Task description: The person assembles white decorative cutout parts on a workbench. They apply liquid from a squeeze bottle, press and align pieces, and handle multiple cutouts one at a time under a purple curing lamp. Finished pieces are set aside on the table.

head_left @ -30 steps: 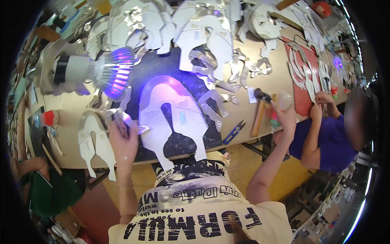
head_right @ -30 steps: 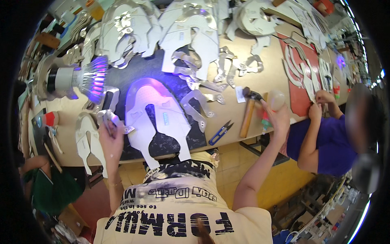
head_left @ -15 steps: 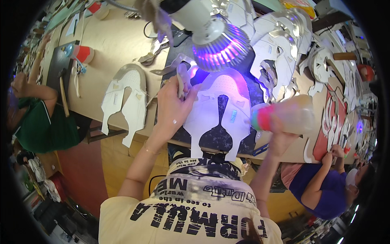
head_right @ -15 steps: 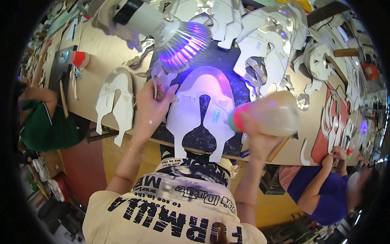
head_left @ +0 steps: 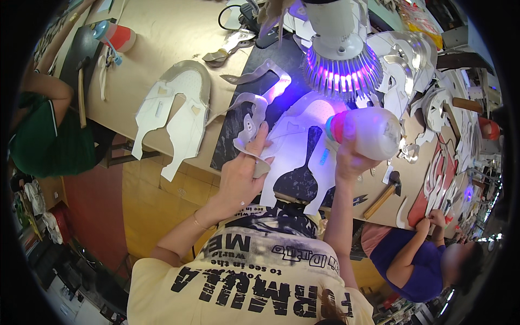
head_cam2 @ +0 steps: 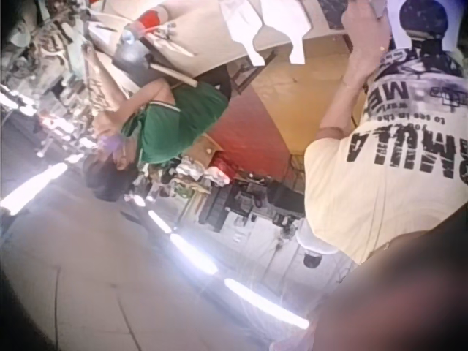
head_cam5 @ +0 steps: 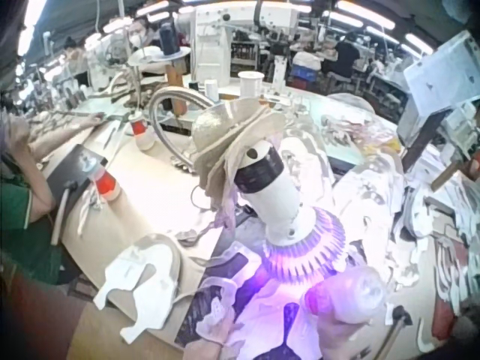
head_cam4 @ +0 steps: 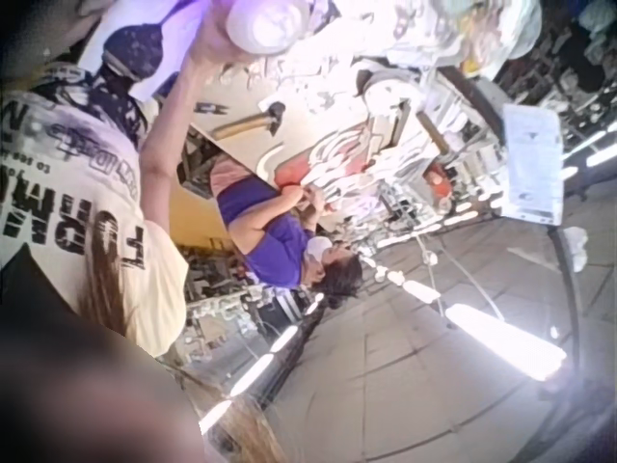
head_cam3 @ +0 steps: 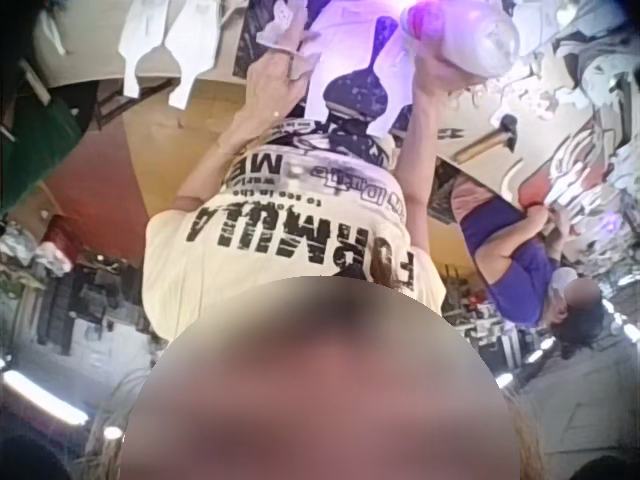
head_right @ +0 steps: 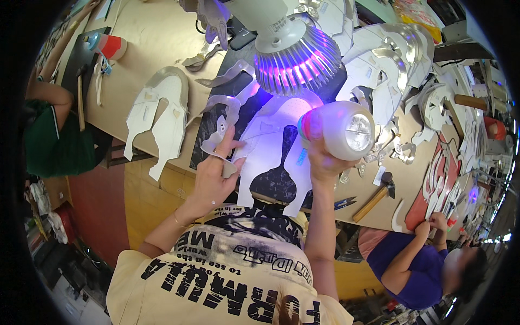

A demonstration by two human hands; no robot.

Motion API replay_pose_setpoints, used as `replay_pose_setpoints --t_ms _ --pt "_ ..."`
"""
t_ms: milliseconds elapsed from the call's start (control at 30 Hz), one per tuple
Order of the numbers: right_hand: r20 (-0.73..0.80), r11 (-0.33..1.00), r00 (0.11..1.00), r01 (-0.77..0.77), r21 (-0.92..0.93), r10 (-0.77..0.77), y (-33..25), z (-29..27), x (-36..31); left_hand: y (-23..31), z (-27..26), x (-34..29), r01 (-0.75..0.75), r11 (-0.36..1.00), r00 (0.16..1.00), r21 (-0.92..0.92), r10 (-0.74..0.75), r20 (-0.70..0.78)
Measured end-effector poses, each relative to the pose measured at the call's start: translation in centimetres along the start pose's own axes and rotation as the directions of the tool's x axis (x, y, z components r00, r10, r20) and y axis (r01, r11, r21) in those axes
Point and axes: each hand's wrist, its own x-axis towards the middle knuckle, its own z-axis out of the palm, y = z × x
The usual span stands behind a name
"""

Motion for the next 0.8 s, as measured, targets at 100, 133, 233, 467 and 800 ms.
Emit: replay_pose_setpoints --t_ms 100,133,233,467,800 --pt "-0.034 0.996 0.996 0.088 0.017 -0.087 0.0 1.3 -0.3 0.1 0.8 0.4 -0.132 0.981 0.990 0.139 0.139 -0.038" --pt "-0.037 0.985 0.985 0.171 0.025 -0.170 -0.1 1.6 -0.3 0.2 0.9 0.5 -0.119 0.980 0.992 0.160 0.124 -0.021" --pt "0.079 0.990 0.997 0.005 0.143 -0.016 -0.8 1.9 -0.1 0.6 1.0 0.8 -0.062 0.977 0.998 0.206 0.057 0.026" --pt "0.016 0.957 0.992 -0.121 0.262 0.121 -2.1 1.2 0.8 1.2 2.2 5.8 -0.255 0.897 0.963 0.361 0.268 0.013" --pt "-0.044 0.793 0.905 -0.348 0.500 0.424 -2.5 0.4 2.4 1.0 2.5 10.1 -0.385 0.796 0.899 0.468 0.208 0.385"
